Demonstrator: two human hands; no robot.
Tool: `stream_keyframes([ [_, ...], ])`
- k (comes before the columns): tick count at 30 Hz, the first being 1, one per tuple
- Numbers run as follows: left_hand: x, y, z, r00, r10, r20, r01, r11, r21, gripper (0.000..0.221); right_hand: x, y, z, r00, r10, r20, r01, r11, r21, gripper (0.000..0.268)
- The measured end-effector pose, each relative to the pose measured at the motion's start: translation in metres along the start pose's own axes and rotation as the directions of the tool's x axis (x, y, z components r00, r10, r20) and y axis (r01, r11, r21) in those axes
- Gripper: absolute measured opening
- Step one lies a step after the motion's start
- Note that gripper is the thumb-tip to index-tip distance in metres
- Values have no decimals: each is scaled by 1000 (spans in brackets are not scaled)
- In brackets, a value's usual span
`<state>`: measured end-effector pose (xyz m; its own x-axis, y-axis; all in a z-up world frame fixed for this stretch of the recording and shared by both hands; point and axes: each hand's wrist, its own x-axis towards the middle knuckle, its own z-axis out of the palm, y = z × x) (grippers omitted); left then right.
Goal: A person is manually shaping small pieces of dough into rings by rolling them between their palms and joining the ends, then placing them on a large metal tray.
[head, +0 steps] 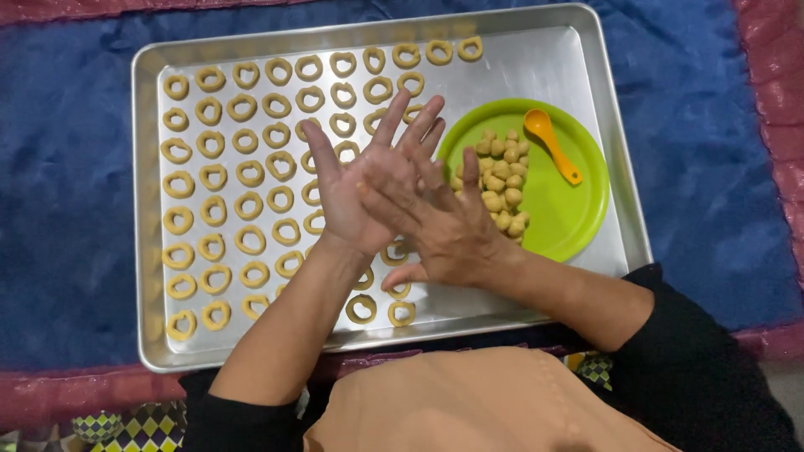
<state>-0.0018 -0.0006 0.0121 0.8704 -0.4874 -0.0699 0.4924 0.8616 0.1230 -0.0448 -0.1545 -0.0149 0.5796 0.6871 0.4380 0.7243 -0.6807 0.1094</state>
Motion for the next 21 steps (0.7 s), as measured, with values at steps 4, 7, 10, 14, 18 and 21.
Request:
stream_keyframes([
  [4, -3, -6, 22, 998, -26, -63, 28, 999, 28, 118, 2, 12, 7, 991, 114, 62, -110, 992, -64, 111],
  [7, -1, -3, 10, 999, -31, 19, 31, 999, 45, 119, 1, 5, -1, 996, -62, -70, 64, 997, 30, 100],
  [10, -1, -2, 7, 1000, 3, 28, -5, 997, 77, 116, 3, 6, 2, 1000, -22, -16, 22, 1000, 21, 98],
  [14, -1, -3, 16, 1000, -1, -30, 3, 999, 44, 119, 0, 6, 4, 1000, 15, 7, -15, 995, -99, 109],
  [18, -1, -1, 2, 999, 35, 26, -37, 998, 47, 116, 3, 4, 0, 999, 19, 51, -17, 999, -50, 106],
  [21, -2, -5, 18, 998, 10, -61, -8, 999, 41, 119, 2, 12, 8, 997, 76, 29, -69, 978, -198, 119],
])
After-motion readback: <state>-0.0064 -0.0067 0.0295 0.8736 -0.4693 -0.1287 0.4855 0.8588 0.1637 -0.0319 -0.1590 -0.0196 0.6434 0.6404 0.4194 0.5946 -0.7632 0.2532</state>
